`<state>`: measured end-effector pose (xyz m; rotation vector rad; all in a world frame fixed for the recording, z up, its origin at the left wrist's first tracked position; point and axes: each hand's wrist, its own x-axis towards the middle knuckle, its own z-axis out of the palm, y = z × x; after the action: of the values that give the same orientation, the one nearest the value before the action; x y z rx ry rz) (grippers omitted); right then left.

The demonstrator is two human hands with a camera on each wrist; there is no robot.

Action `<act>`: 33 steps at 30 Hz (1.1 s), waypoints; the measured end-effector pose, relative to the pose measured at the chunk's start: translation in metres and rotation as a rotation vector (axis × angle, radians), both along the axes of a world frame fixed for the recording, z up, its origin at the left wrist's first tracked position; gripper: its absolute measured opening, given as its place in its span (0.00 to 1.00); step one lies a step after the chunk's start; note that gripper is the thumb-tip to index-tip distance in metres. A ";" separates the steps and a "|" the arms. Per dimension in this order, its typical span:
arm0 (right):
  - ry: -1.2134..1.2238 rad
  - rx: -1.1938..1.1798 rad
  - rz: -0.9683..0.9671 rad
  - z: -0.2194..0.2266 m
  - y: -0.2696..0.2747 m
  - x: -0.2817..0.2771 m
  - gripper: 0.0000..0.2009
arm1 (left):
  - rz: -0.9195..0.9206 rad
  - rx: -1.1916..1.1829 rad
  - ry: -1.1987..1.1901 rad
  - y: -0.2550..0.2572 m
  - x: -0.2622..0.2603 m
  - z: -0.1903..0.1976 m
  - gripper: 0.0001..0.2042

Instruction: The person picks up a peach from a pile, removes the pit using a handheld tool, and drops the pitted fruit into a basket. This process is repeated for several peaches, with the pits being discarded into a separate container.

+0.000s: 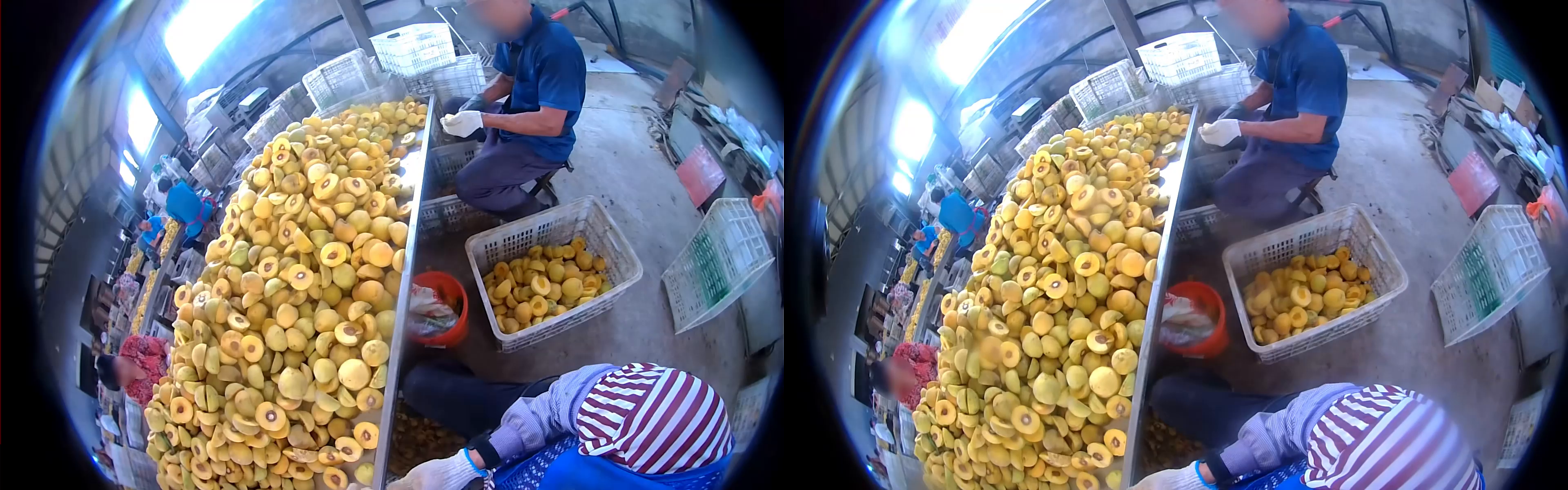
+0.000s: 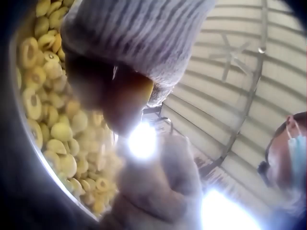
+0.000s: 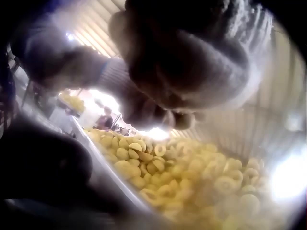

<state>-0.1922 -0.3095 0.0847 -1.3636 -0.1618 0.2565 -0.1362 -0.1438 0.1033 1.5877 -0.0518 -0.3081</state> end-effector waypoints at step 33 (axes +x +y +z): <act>0.024 -0.600 0.091 0.027 -0.021 0.004 0.17 | 0.272 -0.416 -0.092 -0.048 -0.023 -0.012 0.32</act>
<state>-0.1878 -0.3307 0.1119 -1.9496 -0.1316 0.4193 -0.1596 -0.1920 0.0917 1.1762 0.0280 -0.0071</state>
